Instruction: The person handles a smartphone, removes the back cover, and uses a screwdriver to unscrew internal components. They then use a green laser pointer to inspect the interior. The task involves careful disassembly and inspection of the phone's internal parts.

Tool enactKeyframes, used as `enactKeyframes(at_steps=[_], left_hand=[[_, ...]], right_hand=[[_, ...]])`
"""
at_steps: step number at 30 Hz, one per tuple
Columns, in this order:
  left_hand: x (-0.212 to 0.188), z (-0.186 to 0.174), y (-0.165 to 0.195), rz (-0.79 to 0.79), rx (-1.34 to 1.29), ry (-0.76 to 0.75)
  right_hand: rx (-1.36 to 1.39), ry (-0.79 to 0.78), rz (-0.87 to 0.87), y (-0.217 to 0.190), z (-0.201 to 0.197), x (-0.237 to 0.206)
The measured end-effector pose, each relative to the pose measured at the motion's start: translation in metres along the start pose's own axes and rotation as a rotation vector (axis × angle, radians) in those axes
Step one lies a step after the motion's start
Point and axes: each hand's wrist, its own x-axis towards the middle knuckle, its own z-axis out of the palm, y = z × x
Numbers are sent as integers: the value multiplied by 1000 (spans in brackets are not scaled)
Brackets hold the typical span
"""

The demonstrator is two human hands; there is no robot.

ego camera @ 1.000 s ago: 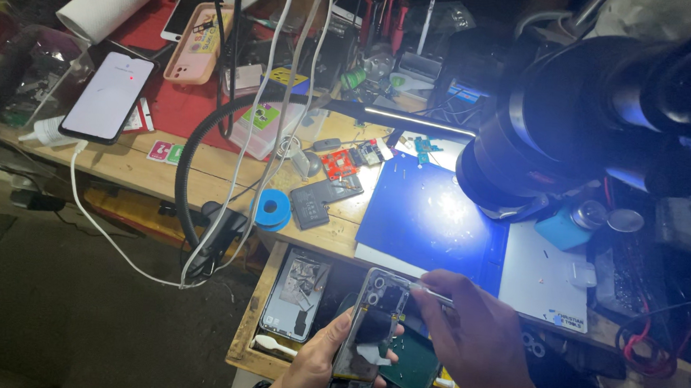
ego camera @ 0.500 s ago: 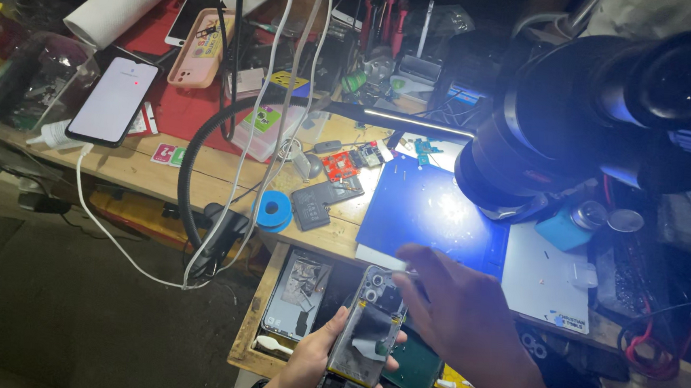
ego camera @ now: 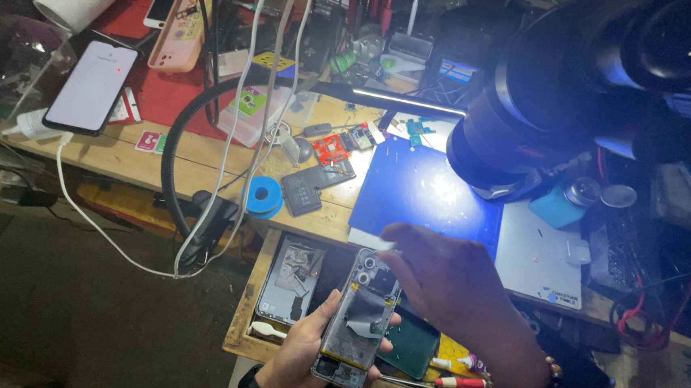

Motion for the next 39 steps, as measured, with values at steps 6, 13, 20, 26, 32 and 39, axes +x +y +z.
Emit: enactKeyframes(at_steps=[6,13,20,26,32,39], left_hand=[[-1,-3,0,-14,34,13],[-1,-1,5,2,33,-25],[-5,-2,3,-12,-2,-35],[-5,-5,2,-20,-12,-40],[-4,-3,1,-7,-4,-32],[-1,-2,2,-17,52,12]], right_hand=[[-41,26,-30,-1,2,-3],[-22,19,-34,-4,2,-5],[53,23,-62,-6,4,-5],[61,-17,32,-6,4,-5],[90,-40,71,-3,2,-5],[107,43,-39,0,2,-8]])
